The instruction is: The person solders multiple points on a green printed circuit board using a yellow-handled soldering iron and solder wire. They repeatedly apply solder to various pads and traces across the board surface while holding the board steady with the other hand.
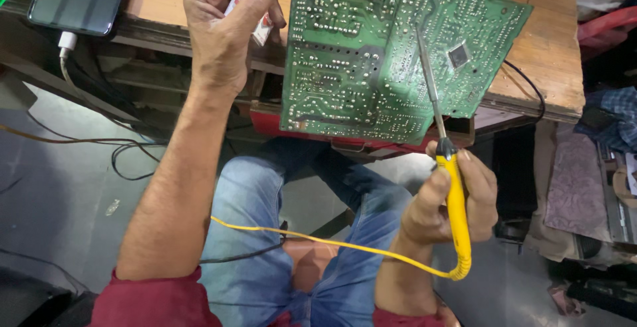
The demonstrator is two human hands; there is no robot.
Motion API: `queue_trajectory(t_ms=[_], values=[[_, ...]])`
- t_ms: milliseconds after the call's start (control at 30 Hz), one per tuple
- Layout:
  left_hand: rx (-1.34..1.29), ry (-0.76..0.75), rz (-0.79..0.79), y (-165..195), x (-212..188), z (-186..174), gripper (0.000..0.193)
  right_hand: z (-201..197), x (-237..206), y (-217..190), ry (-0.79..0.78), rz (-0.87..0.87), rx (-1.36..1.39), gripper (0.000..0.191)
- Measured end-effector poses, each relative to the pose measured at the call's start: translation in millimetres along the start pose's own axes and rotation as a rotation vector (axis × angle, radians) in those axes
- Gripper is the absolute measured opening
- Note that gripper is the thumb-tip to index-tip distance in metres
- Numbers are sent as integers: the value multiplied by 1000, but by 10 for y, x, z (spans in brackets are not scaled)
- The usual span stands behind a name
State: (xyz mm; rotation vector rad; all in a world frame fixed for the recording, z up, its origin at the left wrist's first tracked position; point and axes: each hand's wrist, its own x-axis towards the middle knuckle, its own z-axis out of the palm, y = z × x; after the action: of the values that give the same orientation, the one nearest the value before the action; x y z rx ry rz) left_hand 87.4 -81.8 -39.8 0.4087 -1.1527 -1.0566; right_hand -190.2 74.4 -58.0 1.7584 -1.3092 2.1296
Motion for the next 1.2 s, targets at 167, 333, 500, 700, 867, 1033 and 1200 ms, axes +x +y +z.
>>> queue_trajectory(t_ms=[167, 333, 500, 700, 867, 1033, 1200], values=[[11, -6, 42, -44, 11, -30, 10, -19, -16, 2, 22, 34, 44, 30], [-16, 14, 19, -50, 11, -20, 7, 10, -19, -51, -52, 98, 65, 26], [-15, 7, 1, 8, 10, 12, 7, 36, -7, -82, -89, 69, 107, 24], [-18, 5, -3, -2, -3, 4, 8, 24, -23, -75, -61, 75, 94, 24], [37, 18, 38, -58, 15, -19, 7, 5, -34, -67, -81, 90, 121, 27], [16, 34, 18, -44, 13, -8, 6, 23, -43, -52, -47, 83, 156, 30], [11, 36, -6, 8, 5, 21, 7, 35, -65, -58, -28, 111, 209, 29]])
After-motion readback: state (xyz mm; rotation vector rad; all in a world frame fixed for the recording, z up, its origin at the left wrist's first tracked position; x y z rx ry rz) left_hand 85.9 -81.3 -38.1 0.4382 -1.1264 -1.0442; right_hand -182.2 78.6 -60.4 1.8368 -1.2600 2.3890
